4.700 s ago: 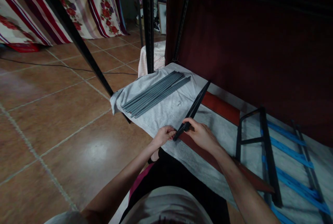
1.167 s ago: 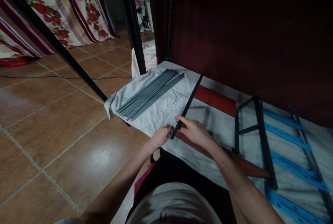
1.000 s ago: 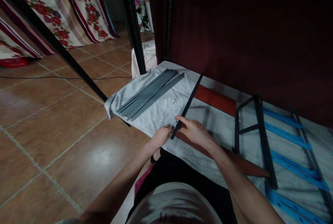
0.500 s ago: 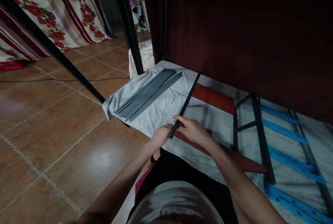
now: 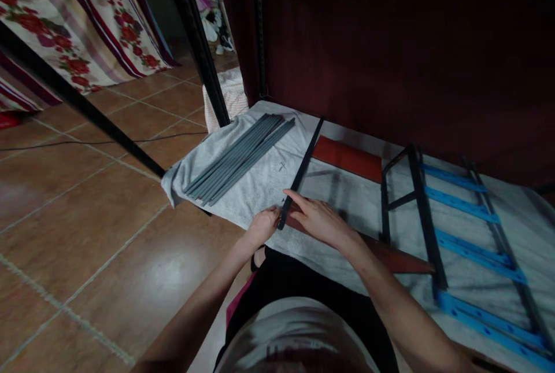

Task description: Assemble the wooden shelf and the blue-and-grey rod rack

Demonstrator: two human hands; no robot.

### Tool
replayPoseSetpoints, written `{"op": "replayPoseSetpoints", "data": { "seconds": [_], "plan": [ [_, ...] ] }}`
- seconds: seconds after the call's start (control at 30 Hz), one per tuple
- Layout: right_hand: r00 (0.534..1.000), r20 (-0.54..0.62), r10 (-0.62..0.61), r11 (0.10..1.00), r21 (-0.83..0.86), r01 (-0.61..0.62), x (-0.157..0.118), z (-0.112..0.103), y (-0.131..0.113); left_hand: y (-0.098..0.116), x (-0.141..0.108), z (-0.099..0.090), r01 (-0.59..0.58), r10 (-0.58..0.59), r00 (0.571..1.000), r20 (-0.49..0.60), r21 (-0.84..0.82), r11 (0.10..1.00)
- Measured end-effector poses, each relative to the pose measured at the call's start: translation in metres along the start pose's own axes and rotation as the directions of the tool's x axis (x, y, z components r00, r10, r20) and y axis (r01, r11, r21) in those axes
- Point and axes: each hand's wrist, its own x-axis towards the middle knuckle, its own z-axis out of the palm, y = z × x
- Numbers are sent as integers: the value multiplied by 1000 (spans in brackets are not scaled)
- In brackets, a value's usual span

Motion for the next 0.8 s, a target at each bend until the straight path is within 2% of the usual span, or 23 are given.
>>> {"op": "replayPoseSetpoints", "data": {
  "seconds": [0.07, 0.13, 0.27, 0.37, 0.43, 0.47, 0.5, 0.57, 0.63, 0.7, 0.73, 0.8],
  "plan": [
    [992, -127, 2, 1000, -25, -5, -16, 5, -2, -2, 0, 2, -6, 6, 1000, -19, 8, 1000],
    [963, -268, -12, 1000, -30, 4, -39, 13, -4, -6, 1, 5, -30, 30, 999, -37, 0, 1000],
    [905, -422, -52, 998, -4, 56, -99, 40, -5, -17, 7, 7, -100, 100, 995, 13, -2, 995],
    [893, -448, 48, 995, 95, -6, -143, 68, 3, -21, 16, 5, -74, 72, 996, 48, 39, 996],
    [872, -442, 211, 963, 248, -107, -168, 88, 18, -22, 20, 5, -37, 30, 996, 79, 91, 995],
    [842, -439, 313, 925, 341, -167, -180, 98, 28, -23, 21, 6, -25, 15, 996, 92, 113, 993],
    [792, -434, 428, 869, 439, -230, -191, 108, 39, -24, 23, 6, -22, 8, 995, 104, 129, 991],
    [650, -421, 632, 735, 590, -333, -211, 123, 65, -27, 25, 8, -28, 11, 994, 112, 146, 989],
    [499, -390, 774, 600, 703, -382, -229, 132, 90, -31, 28, 10, -38, 23, 994, 104, 151, 988],
    [375, -381, 845, 516, 763, -389, -242, 132, 111, -35, 29, 11, -58, 45, 994, 101, 133, 989],
    [332, -392, 858, 504, 768, -395, -247, 129, 120, -37, 30, 11, -68, 56, 993, 102, 114, 991],
    [299, -441, 846, 532, 729, -430, -251, 122, 132, -40, 31, 11, -81, 74, 992, 101, 73, 994]
  ]
}}
